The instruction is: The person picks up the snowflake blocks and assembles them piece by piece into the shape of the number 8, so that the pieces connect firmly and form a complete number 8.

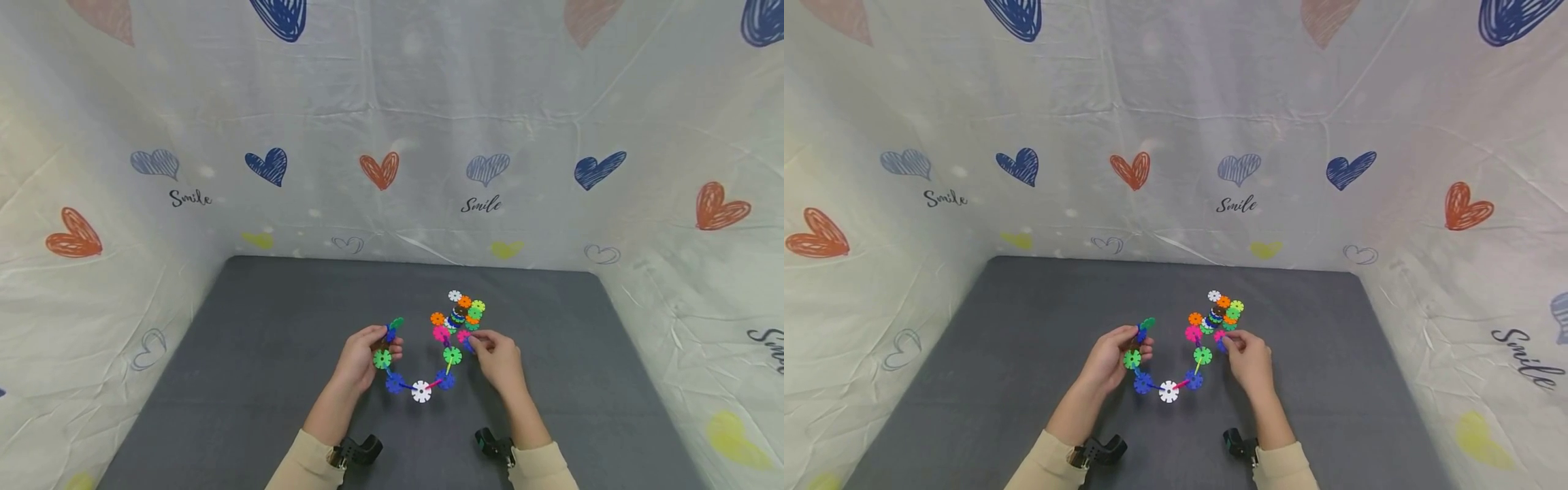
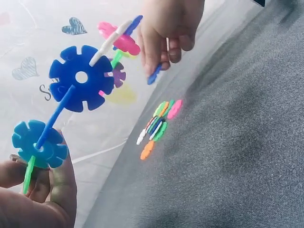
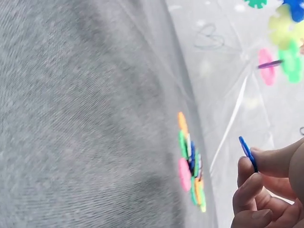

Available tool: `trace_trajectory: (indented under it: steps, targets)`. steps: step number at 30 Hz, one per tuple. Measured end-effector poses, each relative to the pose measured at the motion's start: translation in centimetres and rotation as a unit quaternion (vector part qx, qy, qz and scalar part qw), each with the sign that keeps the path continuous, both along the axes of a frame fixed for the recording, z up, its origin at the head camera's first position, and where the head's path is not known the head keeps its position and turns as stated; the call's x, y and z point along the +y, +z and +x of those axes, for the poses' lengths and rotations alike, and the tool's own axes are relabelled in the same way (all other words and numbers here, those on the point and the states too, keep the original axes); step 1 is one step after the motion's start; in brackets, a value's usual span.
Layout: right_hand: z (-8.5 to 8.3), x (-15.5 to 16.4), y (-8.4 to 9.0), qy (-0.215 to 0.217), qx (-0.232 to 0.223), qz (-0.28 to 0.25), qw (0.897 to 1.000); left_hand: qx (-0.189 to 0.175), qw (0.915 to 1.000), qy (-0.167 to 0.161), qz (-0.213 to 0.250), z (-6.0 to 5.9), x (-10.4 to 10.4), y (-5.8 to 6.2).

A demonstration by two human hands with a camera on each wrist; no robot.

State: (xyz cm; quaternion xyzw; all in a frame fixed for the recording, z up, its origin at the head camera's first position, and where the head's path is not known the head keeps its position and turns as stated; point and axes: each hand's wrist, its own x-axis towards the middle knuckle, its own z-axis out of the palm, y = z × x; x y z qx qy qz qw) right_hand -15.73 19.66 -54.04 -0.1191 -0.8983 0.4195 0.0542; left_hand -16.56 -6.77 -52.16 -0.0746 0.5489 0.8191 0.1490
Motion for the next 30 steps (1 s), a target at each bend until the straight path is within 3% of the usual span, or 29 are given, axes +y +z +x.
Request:
trace_trajectory:
  steps: [15, 30]
  targets:
    - [0.7, -0.9, 2.4, -0.006, 0.065, -0.014, 0.998, 0.002, 1.0000, -0.002, 0.003, 0.0, 0.0, -0.1]
    - [1.2, -1.9, 3.9, 0.018, 0.110, -0.044, 0.993, 0.004, 1.0000, -0.001, 0.004, 0.1, -0.2, 0.0]
